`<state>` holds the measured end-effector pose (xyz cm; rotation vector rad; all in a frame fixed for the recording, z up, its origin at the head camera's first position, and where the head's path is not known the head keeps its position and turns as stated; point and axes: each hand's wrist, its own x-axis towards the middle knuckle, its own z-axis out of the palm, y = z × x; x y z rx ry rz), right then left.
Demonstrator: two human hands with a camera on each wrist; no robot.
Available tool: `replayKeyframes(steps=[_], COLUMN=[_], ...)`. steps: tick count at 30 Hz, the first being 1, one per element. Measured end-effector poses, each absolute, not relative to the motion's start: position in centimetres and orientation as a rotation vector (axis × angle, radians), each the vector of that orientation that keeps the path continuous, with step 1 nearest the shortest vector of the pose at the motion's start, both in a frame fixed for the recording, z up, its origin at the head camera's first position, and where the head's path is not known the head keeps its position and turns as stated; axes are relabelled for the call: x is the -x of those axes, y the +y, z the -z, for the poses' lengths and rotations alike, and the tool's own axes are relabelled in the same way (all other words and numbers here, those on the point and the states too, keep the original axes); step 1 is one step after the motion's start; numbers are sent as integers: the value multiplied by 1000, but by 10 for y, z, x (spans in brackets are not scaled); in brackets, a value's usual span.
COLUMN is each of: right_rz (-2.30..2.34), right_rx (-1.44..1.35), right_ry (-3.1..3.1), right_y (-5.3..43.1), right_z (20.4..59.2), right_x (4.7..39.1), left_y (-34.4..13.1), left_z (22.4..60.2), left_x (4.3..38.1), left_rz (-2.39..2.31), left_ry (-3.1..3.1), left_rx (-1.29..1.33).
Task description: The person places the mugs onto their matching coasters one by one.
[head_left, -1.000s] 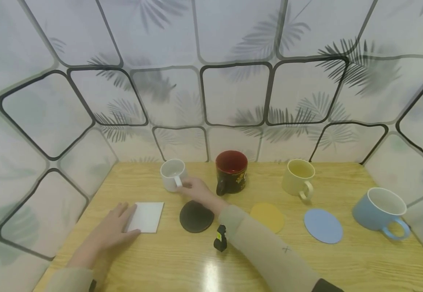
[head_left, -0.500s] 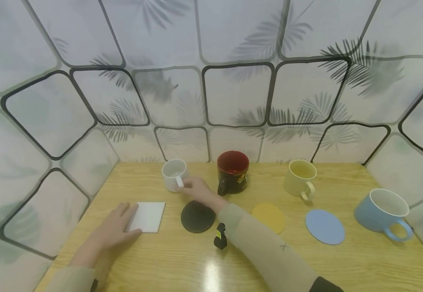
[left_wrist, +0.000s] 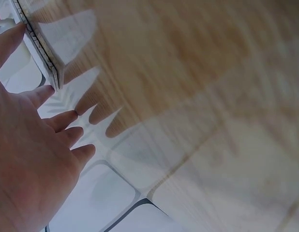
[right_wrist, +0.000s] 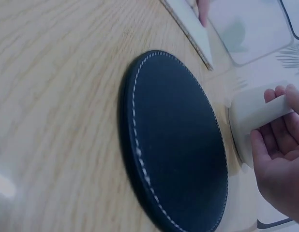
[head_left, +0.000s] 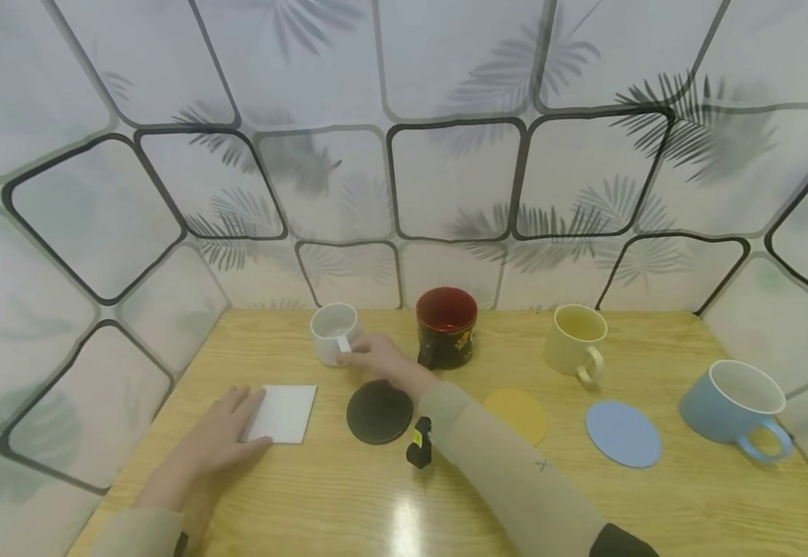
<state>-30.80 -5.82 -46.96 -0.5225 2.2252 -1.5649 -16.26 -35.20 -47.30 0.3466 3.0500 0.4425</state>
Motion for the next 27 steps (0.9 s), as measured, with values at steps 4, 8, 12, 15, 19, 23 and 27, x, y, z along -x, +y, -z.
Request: replayKeyframes(steps=[4, 8, 12, 15, 19, 23, 27], right_rz=[1582, 1590, 1577, 1582, 1643, 1717, 1763], right_rx=[501, 489, 496, 490, 440, 394, 380], right_ry=[2220, 2201, 2174, 2156, 2140, 2125, 2112], right_y=[-57, -56, -53, -54, -56, -61, -66], right_z=[468, 470, 470, 468, 465, 466, 467], right_x=[306, 305, 304, 302, 297, 291, 285], left_y=[-350, -350, -351, -352, -353, -352, -350], left_z=[472, 472, 472, 473, 475, 474, 473], left_x=[163, 164, 164, 163, 163, 163, 163], left_rz=[-422, -408, -404, -413, -417, -404, -394], left_ry=[3058, 3067, 3066, 3064, 3066, 3070, 3075], left_rx=[-356, -371, -383, -375, -368, -369, -362])
